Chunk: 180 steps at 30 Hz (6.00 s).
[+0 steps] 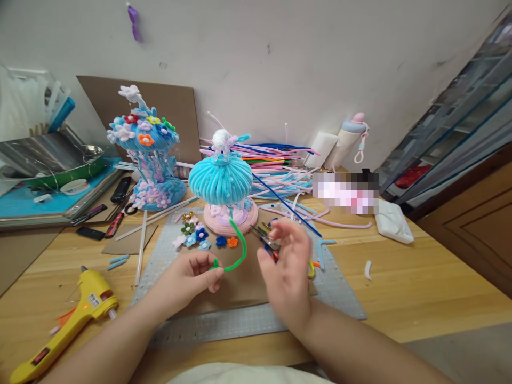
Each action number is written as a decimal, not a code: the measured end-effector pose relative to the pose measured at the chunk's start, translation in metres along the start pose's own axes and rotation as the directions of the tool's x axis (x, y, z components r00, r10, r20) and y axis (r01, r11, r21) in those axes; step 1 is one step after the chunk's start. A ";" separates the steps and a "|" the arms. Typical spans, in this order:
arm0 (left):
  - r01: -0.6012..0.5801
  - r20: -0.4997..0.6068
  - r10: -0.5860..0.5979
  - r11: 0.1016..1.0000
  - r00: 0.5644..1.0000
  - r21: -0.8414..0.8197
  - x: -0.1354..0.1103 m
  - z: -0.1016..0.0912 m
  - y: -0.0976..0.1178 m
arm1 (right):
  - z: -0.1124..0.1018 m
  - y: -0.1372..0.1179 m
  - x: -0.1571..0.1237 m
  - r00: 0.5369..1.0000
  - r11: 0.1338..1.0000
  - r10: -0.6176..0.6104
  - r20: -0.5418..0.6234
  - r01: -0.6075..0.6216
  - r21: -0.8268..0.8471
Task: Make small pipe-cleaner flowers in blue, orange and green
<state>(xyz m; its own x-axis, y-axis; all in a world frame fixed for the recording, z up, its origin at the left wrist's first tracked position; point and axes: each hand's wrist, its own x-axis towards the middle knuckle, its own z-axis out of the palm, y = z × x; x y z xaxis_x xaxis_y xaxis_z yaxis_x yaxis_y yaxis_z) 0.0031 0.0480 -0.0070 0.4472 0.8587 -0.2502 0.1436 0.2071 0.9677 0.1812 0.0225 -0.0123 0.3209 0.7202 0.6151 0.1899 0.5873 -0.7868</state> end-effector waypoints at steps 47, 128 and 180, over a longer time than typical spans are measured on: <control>-0.126 0.005 0.127 0.979 0.992 0.161 0.000 -0.008 -0.001 | 0.002 0.009 -0.001 0.641 0.808 -0.117 0.758 0.506 -0.303; 0.261 0.299 -0.164 0.911 0.940 -0.321 -0.011 0.004 0.002 | -0.001 -0.010 0.005 0.422 0.603 -0.206 0.883 0.766 -0.225; 0.208 0.368 -0.056 0.899 0.928 -0.386 -0.010 0.008 -0.003 | -0.009 -0.027 0.015 0.343 0.575 -0.121 0.931 0.789 -0.216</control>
<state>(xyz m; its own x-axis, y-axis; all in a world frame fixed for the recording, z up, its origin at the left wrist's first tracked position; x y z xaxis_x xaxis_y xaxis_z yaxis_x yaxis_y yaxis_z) 0.0048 0.0347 -0.0077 0.7321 0.6126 -0.2978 -0.1187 0.5453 0.8298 0.1890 0.0144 0.0182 -0.7771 0.5201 0.3545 0.5629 0.8262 0.0219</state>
